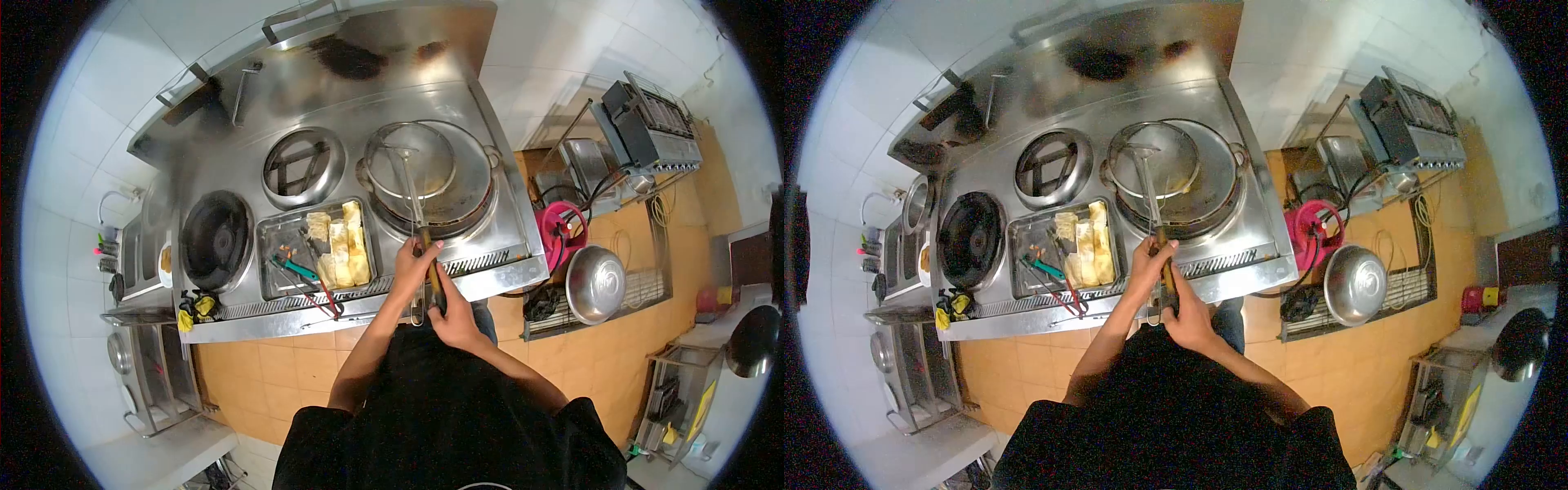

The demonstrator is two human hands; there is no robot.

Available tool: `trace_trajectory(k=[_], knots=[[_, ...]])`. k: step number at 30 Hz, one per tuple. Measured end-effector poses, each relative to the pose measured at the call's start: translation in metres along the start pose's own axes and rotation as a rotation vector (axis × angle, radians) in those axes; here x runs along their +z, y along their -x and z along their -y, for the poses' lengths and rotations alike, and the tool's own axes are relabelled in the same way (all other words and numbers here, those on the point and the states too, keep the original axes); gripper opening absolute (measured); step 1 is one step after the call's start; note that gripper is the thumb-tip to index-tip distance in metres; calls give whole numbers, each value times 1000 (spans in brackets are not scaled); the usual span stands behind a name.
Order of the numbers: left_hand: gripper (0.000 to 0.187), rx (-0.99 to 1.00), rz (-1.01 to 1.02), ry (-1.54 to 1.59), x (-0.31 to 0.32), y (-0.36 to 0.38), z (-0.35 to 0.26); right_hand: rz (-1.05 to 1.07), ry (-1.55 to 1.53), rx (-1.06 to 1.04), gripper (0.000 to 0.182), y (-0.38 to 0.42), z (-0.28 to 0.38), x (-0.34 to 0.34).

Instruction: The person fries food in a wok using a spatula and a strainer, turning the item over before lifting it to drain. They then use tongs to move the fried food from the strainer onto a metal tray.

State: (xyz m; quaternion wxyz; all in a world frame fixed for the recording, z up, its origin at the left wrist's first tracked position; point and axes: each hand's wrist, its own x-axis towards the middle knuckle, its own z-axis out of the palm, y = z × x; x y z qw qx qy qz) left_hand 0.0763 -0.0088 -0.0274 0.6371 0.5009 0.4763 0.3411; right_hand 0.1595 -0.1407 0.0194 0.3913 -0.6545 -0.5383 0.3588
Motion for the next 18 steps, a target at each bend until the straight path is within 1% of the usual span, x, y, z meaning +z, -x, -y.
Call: trace_trajectory(k=[1, 2, 4, 5, 6, 7, 8, 9, 11, 13, 18], knots=[[34, 124, -25, -7, 1, -3, 6, 49, -38, 18, 85, 0, 2, 0], [34, 123, -22, -8, -1, -4, 12, 46, -39, 21, 85, -1, 1, 1], [28, 29, 32, 68, -2, -3, 11, 63, 31, -81, 88, -1, -1, 3], [28, 28, 34, 68, -3, -2, 10, 98, 23, -63, 90, -2, -1, 1], [28, -18, 56, 97, -3, 0, 3, 98, 23, -63, 90, -3, 0, -2], [29, -65, 78, 127, -3, 2, -2, 159, 9, -17, 92, -3, 3, -5], [29, -66, 79, 128, -4, 3, -5, 219, -5, 29, 94, -4, 4, -7], [28, -77, 88, 111, -4, 3, -6, 220, -5, 31, 94, -3, 2, -7], [28, -90, 96, 97, -5, 5, -7, 171, 40, -82, 93, -1, -3, -5], [28, -41, 91, 104, -5, 7, -8, 171, 35, -101, 94, -1, -3, -5], [27, -81, 146, 130, -7, 14, -11, 150, -20, -128, 96, 1, -3, -2]])
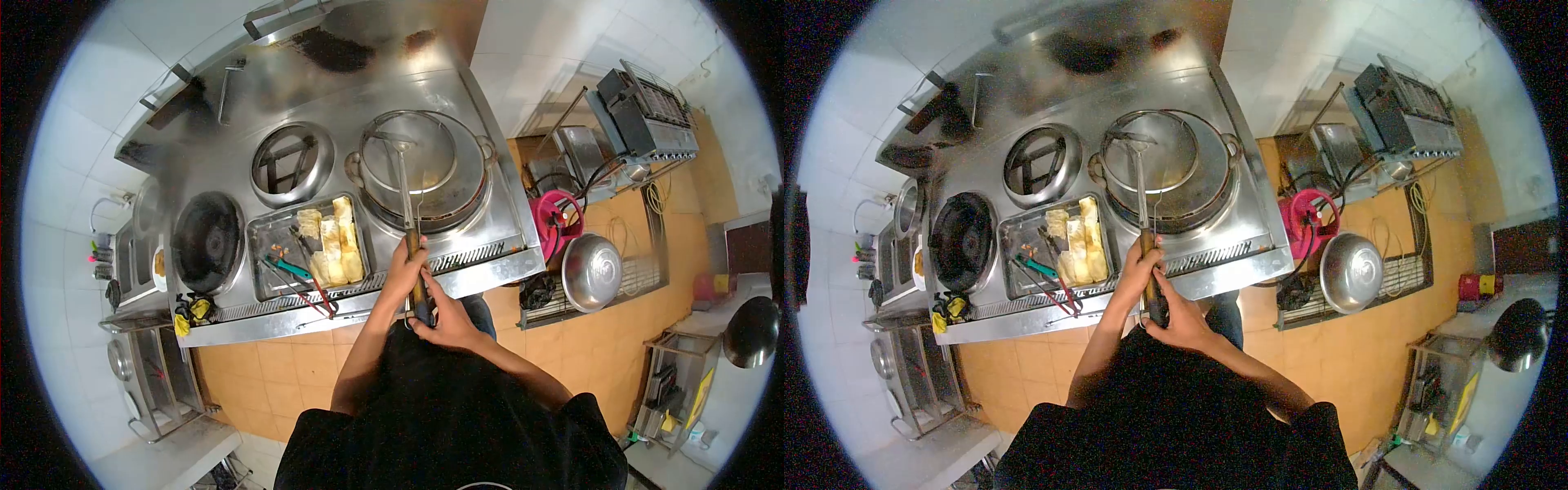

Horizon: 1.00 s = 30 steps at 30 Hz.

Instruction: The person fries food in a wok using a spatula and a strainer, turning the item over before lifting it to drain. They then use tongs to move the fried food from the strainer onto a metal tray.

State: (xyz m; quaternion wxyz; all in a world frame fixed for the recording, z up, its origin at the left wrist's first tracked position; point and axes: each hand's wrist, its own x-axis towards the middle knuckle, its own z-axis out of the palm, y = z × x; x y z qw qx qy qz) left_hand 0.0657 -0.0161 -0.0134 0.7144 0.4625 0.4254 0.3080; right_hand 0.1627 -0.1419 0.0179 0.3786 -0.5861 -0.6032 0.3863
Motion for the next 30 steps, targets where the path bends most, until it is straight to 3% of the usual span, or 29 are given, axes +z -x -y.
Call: trace_trajectory(k=[5, 9, 15, 18, 20, 21, 23, 24, 27, 30], knots=[[29, 63, 22, -47, 0, 1, 4, 0, -41, 45, 93, 2, 8, -3], [28, -47, 45, 79, 4, 4, -1, -11, -30, 86, 91, 1, 15, -4], [28, -101, 44, 119, 13, 12, -13, -86, 121, -30, 91, 5, 7, 1], [27, -44, 60, 107, 10, 6, -4, -132, 110, -68, 78, 8, 3, 3], [26, 20, 74, 98, 4, 4, 4, -19, 9, 91, 58, 14, 3, -1], [26, -39, 65, 111, 3, 7, -4, -16, 8, 91, 58, 15, 0, -2], [25, -120, 45, 157, 3, 12, -16, -155, -66, 25, 35, 19, -10, -4], [25, -121, 45, 157, 2, 13, -17, -155, -67, 26, 35, 22, -18, -6], [23, -148, 51, 257, -4, 15, -19, -153, -79, 166, 13, 35, -41, -17], [23, -164, 61, 275, -9, 15, -19, -46, 27, 236, 11, 52, -67, -23]])
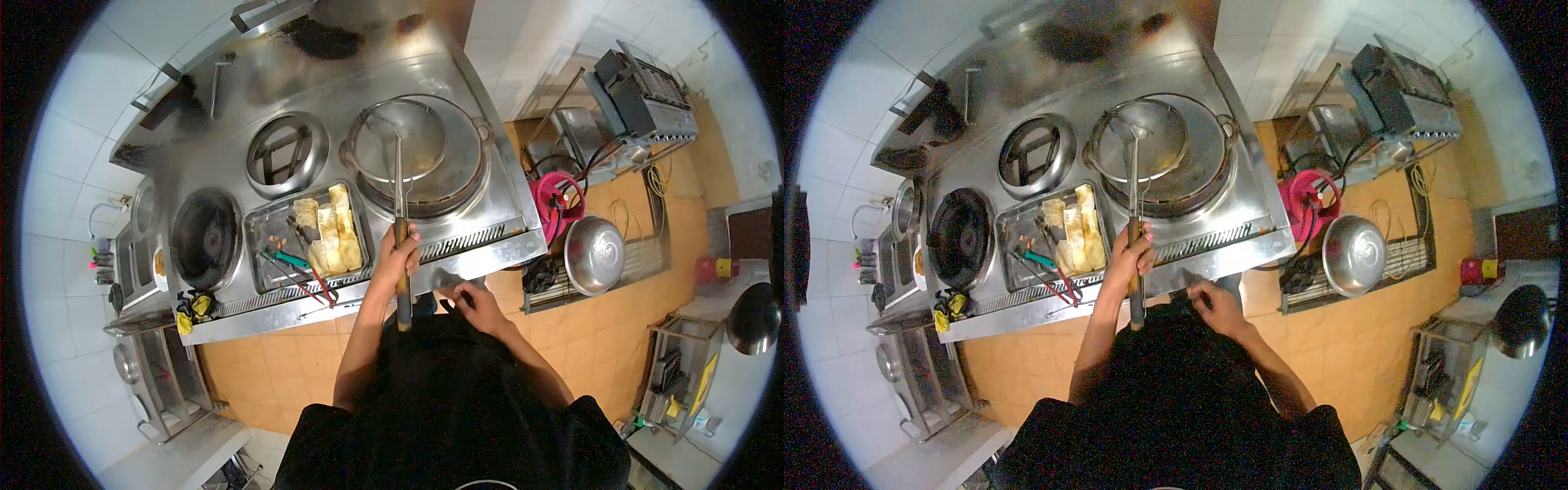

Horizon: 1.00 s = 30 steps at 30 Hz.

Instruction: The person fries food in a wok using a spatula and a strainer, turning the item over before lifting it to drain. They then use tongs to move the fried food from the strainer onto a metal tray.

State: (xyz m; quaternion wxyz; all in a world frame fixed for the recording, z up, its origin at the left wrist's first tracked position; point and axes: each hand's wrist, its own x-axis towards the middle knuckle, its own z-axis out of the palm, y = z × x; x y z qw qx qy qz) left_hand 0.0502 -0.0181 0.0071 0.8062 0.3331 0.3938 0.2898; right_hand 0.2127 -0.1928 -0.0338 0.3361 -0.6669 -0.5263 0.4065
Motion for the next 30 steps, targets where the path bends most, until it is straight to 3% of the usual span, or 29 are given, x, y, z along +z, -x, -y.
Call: trace_trajectory(k=[1, 5, 8, 10, 12, 13, 17, 30], knots=[[21, 8, 0, 9, 2, 2, -5, 152, 41, 105, 15, 0, -14, -2], [19, 5, 12, 1, -5, 4, -10, 411, 52, 45, 33, 2, -118, 33], [19, 9, -12, -19, -3, 6, -13, 537, 118, 45, 28, -15, -115, 50], [18, 14, -1, -29, -3, 5, -16, 631, 128, 61, 37, -33, -126, 73], [18, -1, -21, -64, -2, 6, -19, 751, 35, 162, 36, -47, -133, 101], [18, 3, -2, -55, -2, 7, -20, 719, -103, 170, 40, -50, -176, 136], [17, -2, -8, -49, 0, 11, -20, 827, -72, 243, 40, -74, -180, 176], [26, -65, 51, 12, 2, 11, -24, 943, 14, 339, 41, -86, -177, 203]])
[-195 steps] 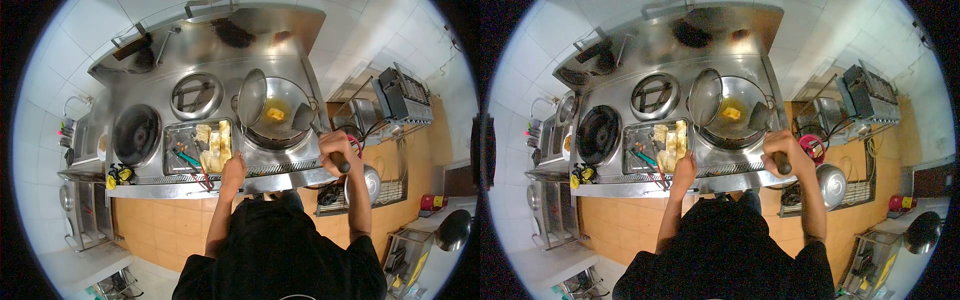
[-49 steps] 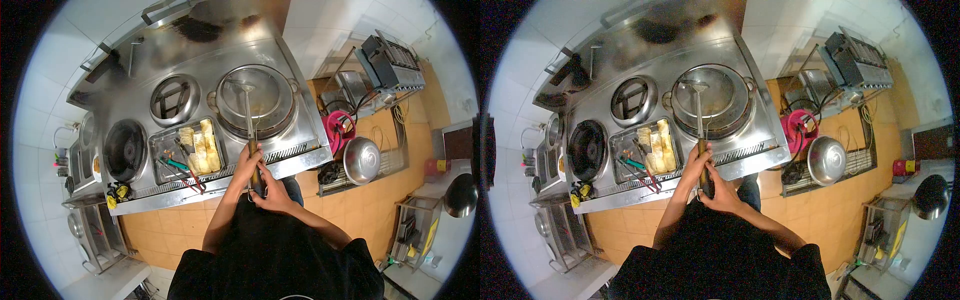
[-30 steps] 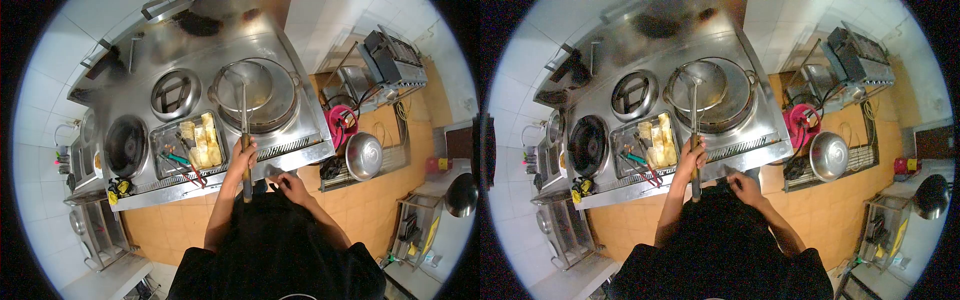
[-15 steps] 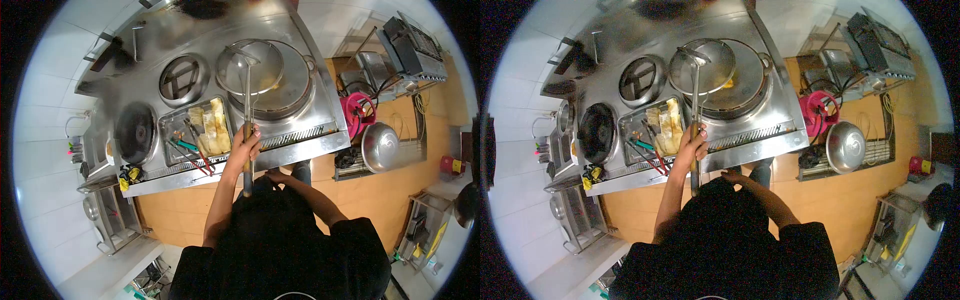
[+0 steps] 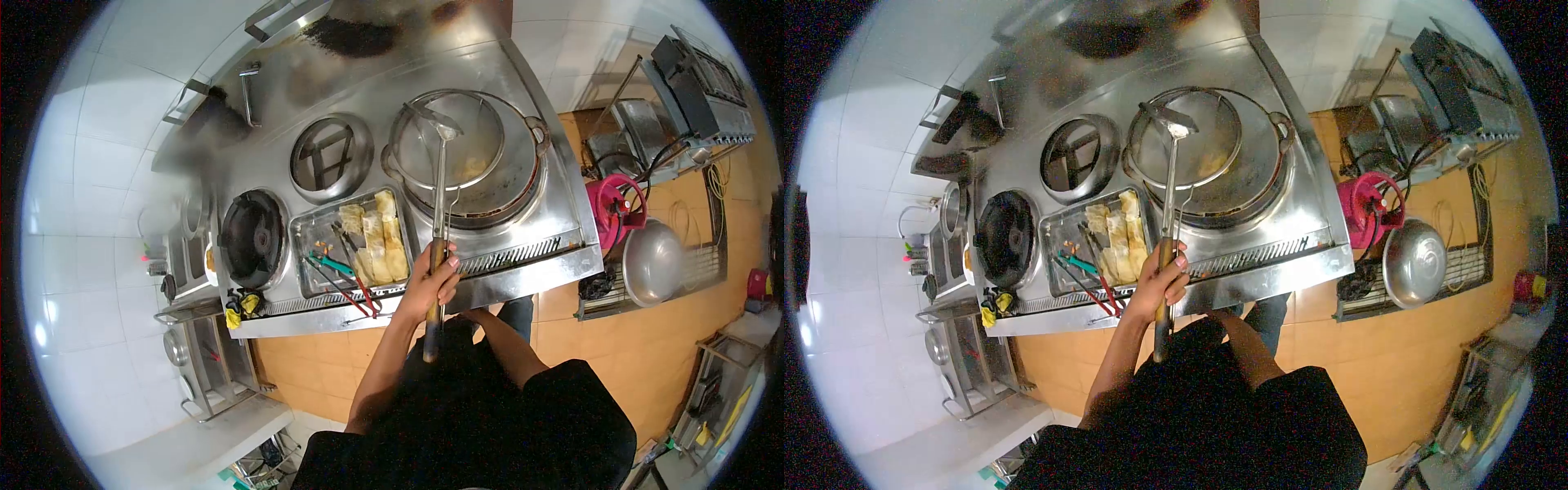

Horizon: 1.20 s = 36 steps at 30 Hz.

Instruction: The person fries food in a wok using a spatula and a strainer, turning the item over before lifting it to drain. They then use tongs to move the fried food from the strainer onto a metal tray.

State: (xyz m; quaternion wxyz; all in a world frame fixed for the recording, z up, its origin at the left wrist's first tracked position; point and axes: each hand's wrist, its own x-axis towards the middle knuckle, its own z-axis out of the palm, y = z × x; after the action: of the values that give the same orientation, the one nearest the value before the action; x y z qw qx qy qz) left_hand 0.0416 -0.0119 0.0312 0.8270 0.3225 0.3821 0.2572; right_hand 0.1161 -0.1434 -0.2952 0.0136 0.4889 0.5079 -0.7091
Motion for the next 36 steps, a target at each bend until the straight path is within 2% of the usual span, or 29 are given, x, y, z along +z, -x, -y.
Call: trace_trajectory(k=[36], knots=[[26, 32, -40, -5, 0, 1, -4, 16, -3, 24, 43, 6, -5, 1]])
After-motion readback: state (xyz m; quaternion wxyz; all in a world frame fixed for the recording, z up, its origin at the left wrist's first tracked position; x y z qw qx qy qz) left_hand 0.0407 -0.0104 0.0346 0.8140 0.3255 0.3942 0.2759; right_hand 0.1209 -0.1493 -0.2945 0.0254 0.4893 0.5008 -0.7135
